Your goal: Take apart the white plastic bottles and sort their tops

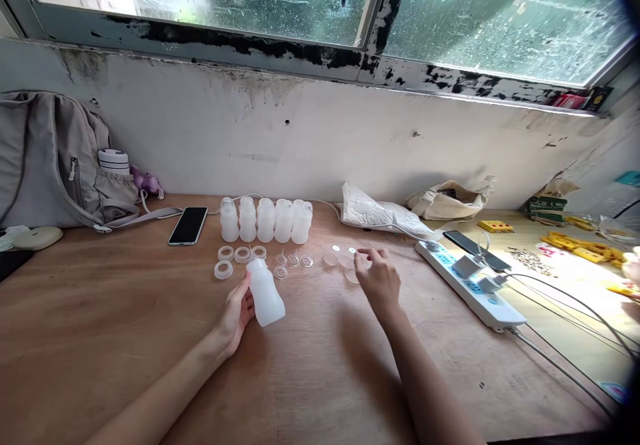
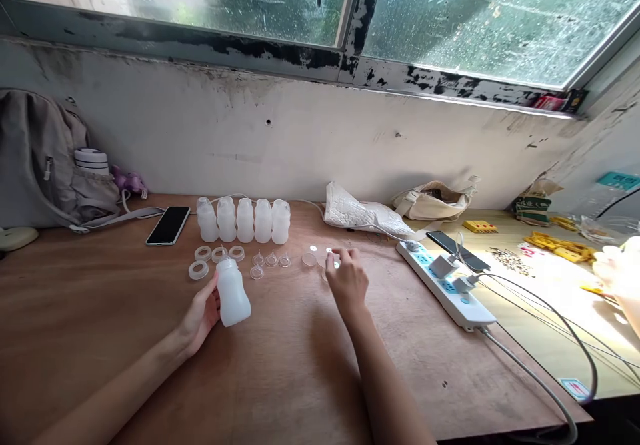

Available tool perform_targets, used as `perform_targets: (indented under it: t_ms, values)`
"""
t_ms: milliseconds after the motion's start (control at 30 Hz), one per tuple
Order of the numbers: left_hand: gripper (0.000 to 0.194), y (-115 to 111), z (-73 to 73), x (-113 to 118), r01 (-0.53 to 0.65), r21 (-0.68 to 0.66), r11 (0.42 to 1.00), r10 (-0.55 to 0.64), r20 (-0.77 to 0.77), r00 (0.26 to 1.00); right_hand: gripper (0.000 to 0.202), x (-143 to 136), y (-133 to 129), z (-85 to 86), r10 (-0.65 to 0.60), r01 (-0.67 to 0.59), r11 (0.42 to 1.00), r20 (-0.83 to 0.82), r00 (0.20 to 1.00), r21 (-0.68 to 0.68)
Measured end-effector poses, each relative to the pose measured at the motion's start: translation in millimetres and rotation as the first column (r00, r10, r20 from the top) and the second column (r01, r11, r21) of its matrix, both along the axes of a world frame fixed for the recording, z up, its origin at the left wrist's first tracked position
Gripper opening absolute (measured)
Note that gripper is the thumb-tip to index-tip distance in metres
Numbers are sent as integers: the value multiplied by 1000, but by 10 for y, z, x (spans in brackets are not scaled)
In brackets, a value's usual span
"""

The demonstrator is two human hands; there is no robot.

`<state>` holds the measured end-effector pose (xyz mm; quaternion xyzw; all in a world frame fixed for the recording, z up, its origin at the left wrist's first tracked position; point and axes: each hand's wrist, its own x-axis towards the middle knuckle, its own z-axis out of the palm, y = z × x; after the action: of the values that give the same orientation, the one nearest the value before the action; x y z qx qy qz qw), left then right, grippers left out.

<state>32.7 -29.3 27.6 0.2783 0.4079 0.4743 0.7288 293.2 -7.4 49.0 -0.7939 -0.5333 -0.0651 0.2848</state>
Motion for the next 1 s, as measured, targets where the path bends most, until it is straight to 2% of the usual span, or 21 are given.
perform_targets:
  t_ms: [67,167,267,400,467,533,600,667,767,867,1000]
  values:
    - [44,-6,13,-2,-15,17,1000,15,-16,1000,33,104,2,30,-83,88,989,40,996,-122]
    - [50,-10,16,-20,27,14,1000,-26,-59,998,37,132,2,-17,-54,65,967,53,997,-245]
    - [52,-9,9,-34,68,-4,998,-68,-111,992,30,108,24,-129,49,-42,963,19,999,-268]
    - [47,-10,17,-33,63,20,998,-60,-136,989,20,62,70,-248,282,-300,945,-145,948,-127]
    - [44,-9,23,-34,58,10,998,-56,-119,991,20,18,82,-262,399,-421,907,-307,864,-7]
    - [43,-7,28,-42,78,-28,997,-81,-115,990,25,-44,82,-247,472,-483,867,-520,711,126]
    - [44,-9,41,-55,116,-72,991,-125,-140,982,29,-116,69,-216,487,-477,846,-710,510,238]
    - [44,-20,67,-66,166,-81,983,-178,-183,967,29,-182,48,-185,464,-438,846,-823,328,303]
    - [39,-48,123,-71,267,39,963,-247,-270,931,28,-252,18,-161,426,-398,850,-894,136,345]
    - [34,-63,143,-60,347,186,919,-257,-384,887,30,-299,0,-164,408,-386,851,-911,57,357]
    - [37,-47,69,-43,392,284,875,-190,-544,818,29,-370,-22,-173,416,-399,848,-904,93,350]
